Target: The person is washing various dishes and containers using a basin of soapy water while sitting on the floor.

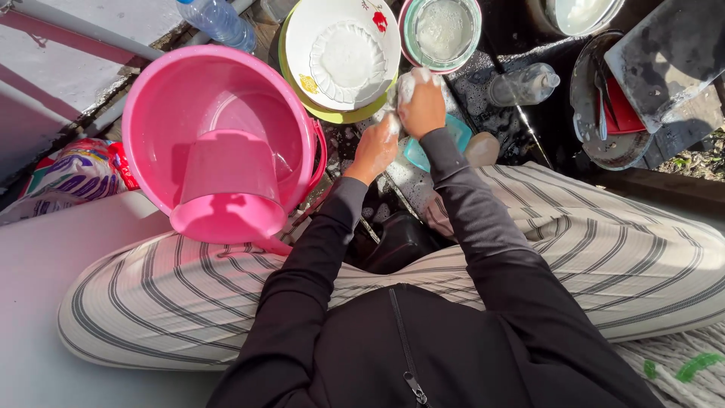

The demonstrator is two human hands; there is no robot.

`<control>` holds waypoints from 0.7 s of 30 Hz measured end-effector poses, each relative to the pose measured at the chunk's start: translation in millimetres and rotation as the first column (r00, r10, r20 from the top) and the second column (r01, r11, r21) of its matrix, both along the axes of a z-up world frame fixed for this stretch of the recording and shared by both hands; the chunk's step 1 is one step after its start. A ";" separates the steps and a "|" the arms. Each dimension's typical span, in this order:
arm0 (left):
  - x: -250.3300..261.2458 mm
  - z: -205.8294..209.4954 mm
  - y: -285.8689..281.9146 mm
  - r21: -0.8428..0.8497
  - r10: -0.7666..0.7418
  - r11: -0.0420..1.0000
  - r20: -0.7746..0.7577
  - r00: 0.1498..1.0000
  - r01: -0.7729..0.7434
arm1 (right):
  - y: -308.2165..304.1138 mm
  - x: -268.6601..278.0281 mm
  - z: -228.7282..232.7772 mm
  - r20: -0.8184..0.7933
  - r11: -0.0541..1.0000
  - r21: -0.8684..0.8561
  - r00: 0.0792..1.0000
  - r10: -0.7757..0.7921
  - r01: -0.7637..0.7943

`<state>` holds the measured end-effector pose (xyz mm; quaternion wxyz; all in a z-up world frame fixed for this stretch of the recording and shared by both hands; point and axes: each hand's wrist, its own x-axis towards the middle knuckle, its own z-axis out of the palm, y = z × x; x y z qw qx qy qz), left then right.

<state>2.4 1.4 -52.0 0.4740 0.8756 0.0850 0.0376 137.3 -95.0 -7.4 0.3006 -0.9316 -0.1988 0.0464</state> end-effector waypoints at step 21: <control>16.0 29.7 16.1 -0.110 0.036 0.993 0.038 0.999 -0.032 | -71.3 45.1 -120.8 0.054 0.996 -0.072 0.998 -0.040 0.044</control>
